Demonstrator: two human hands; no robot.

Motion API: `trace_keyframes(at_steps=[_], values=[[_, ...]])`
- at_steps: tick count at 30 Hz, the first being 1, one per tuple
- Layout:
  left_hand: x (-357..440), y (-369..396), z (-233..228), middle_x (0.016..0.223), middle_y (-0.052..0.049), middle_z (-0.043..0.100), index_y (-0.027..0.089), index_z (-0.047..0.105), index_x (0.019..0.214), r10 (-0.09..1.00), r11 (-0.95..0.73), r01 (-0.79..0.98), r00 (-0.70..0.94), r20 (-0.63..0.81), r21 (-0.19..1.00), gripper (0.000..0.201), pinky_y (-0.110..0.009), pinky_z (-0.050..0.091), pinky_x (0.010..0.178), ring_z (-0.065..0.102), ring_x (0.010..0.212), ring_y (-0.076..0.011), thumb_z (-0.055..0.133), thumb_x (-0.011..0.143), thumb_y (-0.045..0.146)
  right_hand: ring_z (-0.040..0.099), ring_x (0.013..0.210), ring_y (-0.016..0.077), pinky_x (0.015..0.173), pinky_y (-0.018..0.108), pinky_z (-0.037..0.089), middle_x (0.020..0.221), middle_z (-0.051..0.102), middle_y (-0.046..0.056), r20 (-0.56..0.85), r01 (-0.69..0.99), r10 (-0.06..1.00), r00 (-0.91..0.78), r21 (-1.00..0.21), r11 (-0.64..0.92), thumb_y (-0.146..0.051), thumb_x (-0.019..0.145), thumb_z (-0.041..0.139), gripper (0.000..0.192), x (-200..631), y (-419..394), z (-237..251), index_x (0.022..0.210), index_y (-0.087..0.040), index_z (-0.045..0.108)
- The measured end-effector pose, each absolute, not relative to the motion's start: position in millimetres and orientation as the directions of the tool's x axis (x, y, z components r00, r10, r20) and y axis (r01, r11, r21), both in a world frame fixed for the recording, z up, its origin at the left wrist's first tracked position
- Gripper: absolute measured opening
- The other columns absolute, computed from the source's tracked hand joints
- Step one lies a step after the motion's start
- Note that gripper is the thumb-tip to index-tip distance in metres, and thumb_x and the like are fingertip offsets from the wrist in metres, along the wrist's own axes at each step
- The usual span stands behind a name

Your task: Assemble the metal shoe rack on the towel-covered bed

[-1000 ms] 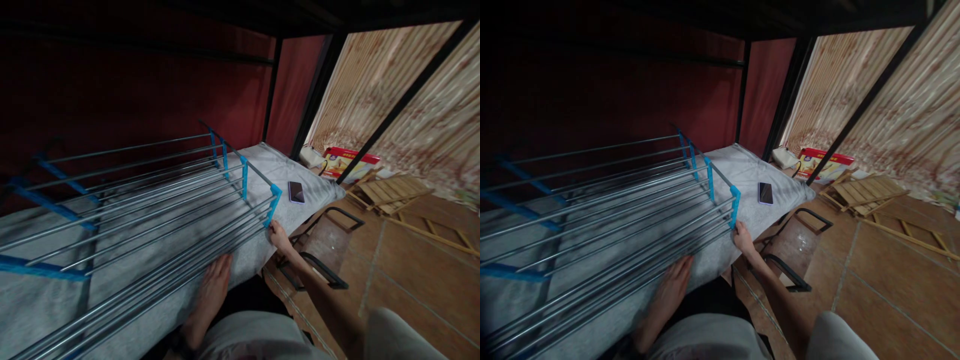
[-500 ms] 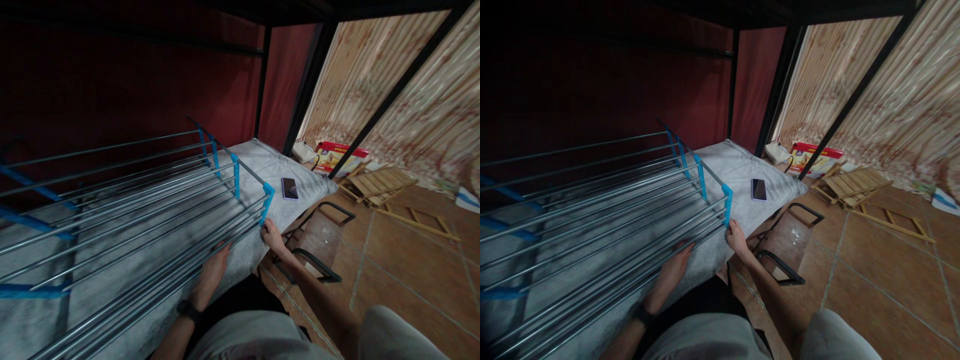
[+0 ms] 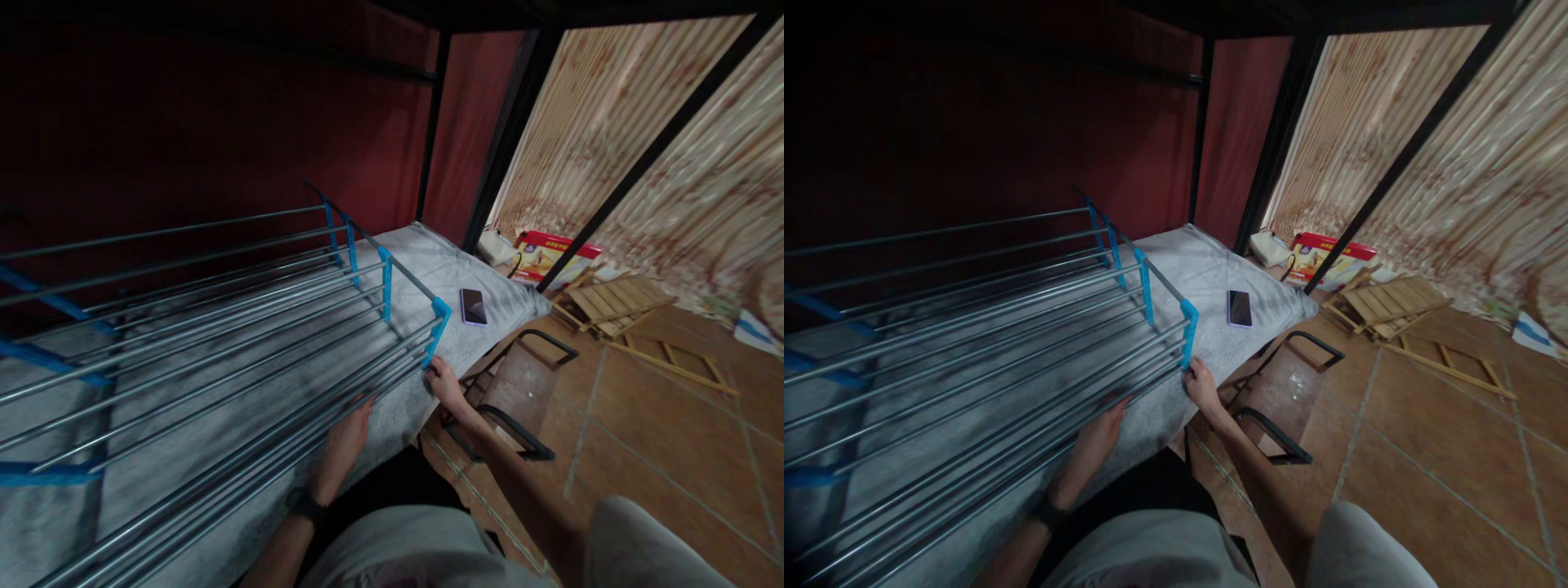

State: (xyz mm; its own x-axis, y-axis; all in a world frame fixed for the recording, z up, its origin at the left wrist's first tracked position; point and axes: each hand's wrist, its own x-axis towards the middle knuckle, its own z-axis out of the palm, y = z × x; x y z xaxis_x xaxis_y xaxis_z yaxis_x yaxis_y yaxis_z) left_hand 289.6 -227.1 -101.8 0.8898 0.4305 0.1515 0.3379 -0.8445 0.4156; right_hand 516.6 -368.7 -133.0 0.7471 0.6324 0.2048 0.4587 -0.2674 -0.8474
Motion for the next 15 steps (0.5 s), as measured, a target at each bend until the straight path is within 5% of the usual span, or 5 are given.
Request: trace_keyframes(at_steps=[15], values=[[293.7,-228.3,-97.0,0.126,-0.008,0.070,0.024,0.062,0.129,0.430,-0.849,0.362,0.896,0.107,0.385,0.039,-0.039,0.046,0.109,0.063,0.121,-0.0224,0.041,0.098,0.016,0.052,0.084,0.0204,0.087,0.037,0.045,0.087,0.056,0.003,0.176,0.451,0.611,0.772,-0.829,-0.330,-0.013,0.066,0.044,0.020,509.2,-368.8,-128.3,0.080,-0.023,0.055]])
